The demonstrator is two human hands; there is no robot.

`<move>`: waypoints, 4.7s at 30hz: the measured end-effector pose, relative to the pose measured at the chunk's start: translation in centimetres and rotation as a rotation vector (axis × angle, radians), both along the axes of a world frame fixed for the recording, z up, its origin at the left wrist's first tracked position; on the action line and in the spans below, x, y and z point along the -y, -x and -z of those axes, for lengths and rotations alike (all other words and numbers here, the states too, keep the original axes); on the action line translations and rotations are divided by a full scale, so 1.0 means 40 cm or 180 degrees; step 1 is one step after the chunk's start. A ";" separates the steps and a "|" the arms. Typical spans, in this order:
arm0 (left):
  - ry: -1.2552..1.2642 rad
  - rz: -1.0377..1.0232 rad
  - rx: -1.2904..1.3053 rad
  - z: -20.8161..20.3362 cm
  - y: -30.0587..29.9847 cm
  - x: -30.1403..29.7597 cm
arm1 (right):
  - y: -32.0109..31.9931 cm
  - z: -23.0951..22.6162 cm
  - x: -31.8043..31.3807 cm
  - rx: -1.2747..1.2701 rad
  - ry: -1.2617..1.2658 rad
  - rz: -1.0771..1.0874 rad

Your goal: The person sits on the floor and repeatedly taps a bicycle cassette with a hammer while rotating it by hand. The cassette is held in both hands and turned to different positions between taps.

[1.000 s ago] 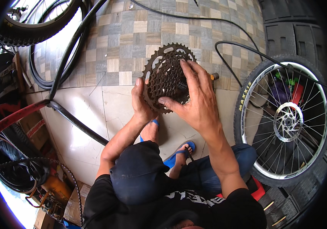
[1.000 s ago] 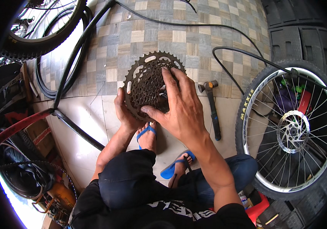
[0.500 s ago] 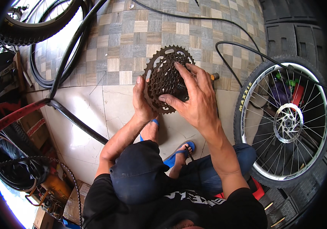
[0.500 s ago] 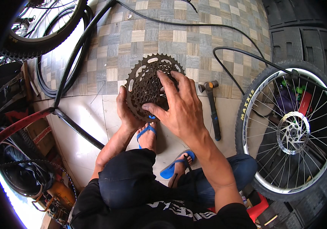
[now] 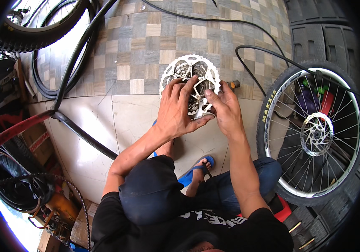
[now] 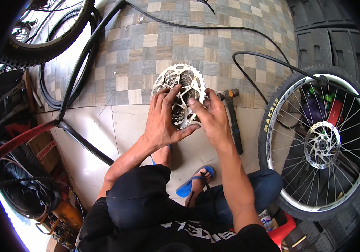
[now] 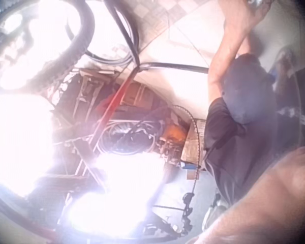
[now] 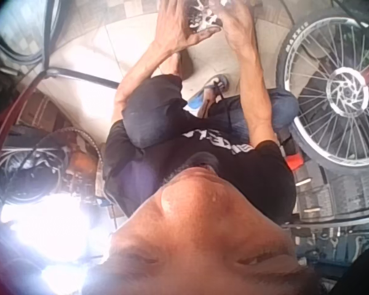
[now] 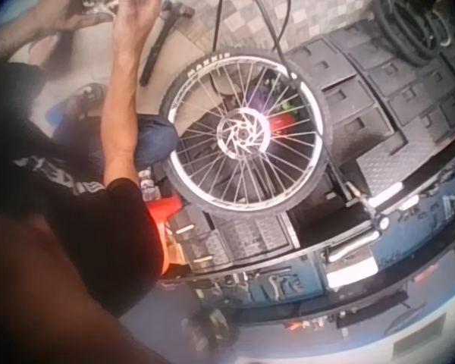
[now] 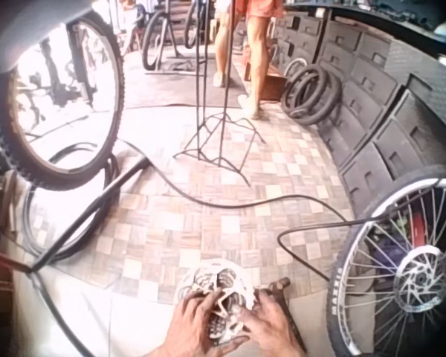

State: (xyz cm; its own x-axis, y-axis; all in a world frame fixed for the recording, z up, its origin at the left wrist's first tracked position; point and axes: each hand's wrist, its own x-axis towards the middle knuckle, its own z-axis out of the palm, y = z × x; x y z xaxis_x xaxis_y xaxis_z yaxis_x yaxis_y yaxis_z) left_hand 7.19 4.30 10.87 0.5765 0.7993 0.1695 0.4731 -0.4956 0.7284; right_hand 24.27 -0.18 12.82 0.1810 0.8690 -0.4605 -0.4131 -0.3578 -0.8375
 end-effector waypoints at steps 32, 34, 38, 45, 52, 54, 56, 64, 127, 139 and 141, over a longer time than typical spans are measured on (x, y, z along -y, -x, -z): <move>0.4292 -0.1345 0.2311 0.383 0.075 -0.003 | -0.277 0.449 0.163 0.2574 0.1016 0.0011; 0.4344 -0.1309 0.2354 0.391 0.077 0.008 | -0.281 0.457 0.187 0.2945 0.1200 -0.0045; 0.4396 -0.1305 0.2309 0.408 0.068 0.024 | -0.279 0.469 0.221 0.3738 0.1245 -0.0287; 0.4323 -0.1419 0.2223 0.434 0.063 0.042 | -0.279 0.492 0.252 0.4094 0.1374 -0.0570; 0.4364 -0.1527 0.2104 0.453 0.065 0.046 | -0.288 0.503 0.248 0.4022 0.1433 -0.0521; 0.4359 -0.1513 0.2155 0.456 0.063 0.046 | -0.290 0.506 0.250 0.4051 0.1339 -0.0528; 0.4378 -0.1540 0.2169 0.457 0.061 0.045 | -0.291 0.508 0.253 0.4067 0.1351 -0.0543; 0.4456 -0.1645 0.1974 0.447 0.057 0.030 | -0.291 0.509 0.254 0.4145 0.1396 -0.0602; 0.3800 -0.1999 0.1152 0.538 0.033 0.037 | -0.011 0.239 0.146 0.3639 -0.0023 -0.1078; 0.3841 -0.2117 0.1228 0.483 0.025 0.032 | 0.017 0.321 0.130 0.3858 0.0114 -0.1346; 0.3872 -0.2092 0.1279 0.470 0.024 0.032 | 0.017 0.329 0.134 0.3867 0.0152 -0.1390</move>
